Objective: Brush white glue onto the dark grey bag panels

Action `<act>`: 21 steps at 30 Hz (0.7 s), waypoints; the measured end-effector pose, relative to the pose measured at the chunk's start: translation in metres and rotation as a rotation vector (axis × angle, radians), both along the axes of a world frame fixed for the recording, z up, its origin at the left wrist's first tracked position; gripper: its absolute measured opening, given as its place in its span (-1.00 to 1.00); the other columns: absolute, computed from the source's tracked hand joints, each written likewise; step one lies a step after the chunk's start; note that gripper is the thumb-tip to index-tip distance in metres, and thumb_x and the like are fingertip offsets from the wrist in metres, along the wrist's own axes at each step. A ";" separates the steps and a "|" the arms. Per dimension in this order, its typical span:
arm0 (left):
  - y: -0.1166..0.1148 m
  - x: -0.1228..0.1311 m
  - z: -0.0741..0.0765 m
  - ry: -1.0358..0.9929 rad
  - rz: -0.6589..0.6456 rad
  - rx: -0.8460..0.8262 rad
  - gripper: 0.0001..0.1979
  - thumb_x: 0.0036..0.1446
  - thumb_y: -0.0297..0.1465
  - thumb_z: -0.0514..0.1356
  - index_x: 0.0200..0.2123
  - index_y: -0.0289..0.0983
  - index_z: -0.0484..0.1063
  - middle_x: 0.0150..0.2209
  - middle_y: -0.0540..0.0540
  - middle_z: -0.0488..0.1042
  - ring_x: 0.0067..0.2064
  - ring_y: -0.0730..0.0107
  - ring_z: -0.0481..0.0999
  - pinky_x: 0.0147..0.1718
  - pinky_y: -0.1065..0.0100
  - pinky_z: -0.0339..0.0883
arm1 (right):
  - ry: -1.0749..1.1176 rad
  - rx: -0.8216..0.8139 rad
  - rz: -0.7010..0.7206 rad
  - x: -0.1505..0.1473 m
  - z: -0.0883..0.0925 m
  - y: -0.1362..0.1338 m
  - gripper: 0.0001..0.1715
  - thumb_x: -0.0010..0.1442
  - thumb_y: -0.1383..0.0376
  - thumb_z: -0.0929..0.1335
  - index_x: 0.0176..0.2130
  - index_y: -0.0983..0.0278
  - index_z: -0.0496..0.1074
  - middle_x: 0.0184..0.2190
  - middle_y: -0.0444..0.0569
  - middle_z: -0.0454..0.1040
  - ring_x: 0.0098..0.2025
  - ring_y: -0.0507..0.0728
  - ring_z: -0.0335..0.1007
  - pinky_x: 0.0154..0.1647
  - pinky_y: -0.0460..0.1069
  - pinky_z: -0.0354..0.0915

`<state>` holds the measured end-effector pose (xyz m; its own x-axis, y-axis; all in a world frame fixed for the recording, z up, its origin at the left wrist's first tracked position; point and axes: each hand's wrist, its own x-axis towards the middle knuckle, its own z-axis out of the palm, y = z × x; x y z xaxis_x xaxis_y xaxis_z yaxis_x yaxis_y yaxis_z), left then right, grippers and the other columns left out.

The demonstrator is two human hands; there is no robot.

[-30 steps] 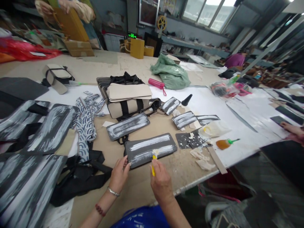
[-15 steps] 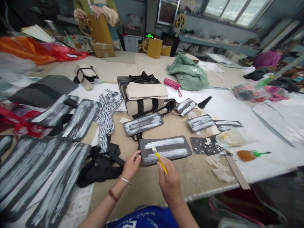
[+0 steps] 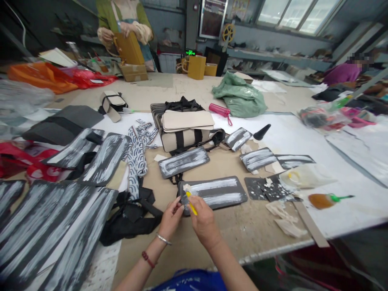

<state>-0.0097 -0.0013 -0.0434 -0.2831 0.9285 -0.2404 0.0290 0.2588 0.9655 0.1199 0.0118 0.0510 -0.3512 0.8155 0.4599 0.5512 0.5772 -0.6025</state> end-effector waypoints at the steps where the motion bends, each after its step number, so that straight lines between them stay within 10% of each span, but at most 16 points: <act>1: 0.000 0.001 0.001 -0.012 0.013 -0.004 -0.59 -0.06 -0.40 0.14 -0.08 -0.35 0.38 -0.37 -0.07 0.35 -0.36 0.40 0.38 -0.28 0.32 0.37 | -0.009 -0.018 0.045 0.001 -0.001 0.000 -0.70 0.23 0.41 0.19 -0.04 0.27 0.31 -0.15 0.06 0.41 -0.06 0.12 0.31 -0.04 0.05 0.31; 5: 0.001 0.006 0.002 -0.058 0.066 -0.043 -0.61 -0.12 -0.46 0.15 -0.12 -0.33 0.40 -0.39 -0.03 0.34 -0.39 0.45 0.38 -0.32 0.37 0.36 | 0.014 -0.146 0.098 0.012 0.005 -0.016 -0.69 0.23 0.39 0.18 -0.04 0.26 0.32 -0.16 0.03 0.42 -0.07 0.09 0.33 -0.05 0.01 0.33; 10: 0.001 0.008 0.004 -0.072 0.130 -0.066 -0.56 -0.14 -0.45 0.17 -0.09 -0.33 0.33 -0.41 -0.01 0.34 -0.44 0.49 0.38 -0.40 0.41 0.36 | 0.152 -0.294 -0.232 0.052 0.014 -0.023 -0.74 0.19 0.20 0.25 -0.21 0.26 0.43 -0.26 0.04 0.47 -0.23 0.15 0.43 -0.16 0.06 0.39; 14: 0.003 0.008 0.011 0.030 0.176 -0.013 -0.66 -0.11 -0.39 0.16 -0.19 -0.33 0.33 -0.41 -0.04 0.37 -0.41 0.43 0.41 -0.37 0.35 0.36 | 0.504 -0.630 -0.539 0.079 0.000 -0.015 -0.51 0.08 -0.01 0.30 -0.23 0.37 0.41 -0.33 0.11 0.49 -0.33 0.21 0.46 -0.25 0.11 0.43; 21: 0.017 0.006 0.011 0.109 0.195 -0.021 -0.80 -0.07 -0.36 0.12 -0.35 -0.32 0.42 -0.43 -0.09 0.48 -0.37 0.33 0.47 -0.27 0.27 0.36 | 0.751 -0.758 -0.576 0.086 -0.022 -0.018 -0.45 -0.02 -0.04 0.38 -0.25 0.38 0.39 -0.36 0.06 0.48 -0.32 0.22 0.46 -0.22 0.13 0.43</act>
<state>-0.0033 0.0153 -0.0327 -0.4820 0.8487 -0.2175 0.0801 0.2899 0.9537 0.2062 -0.0058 0.0294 0.3011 0.9149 -0.2690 -0.0212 -0.2755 -0.9611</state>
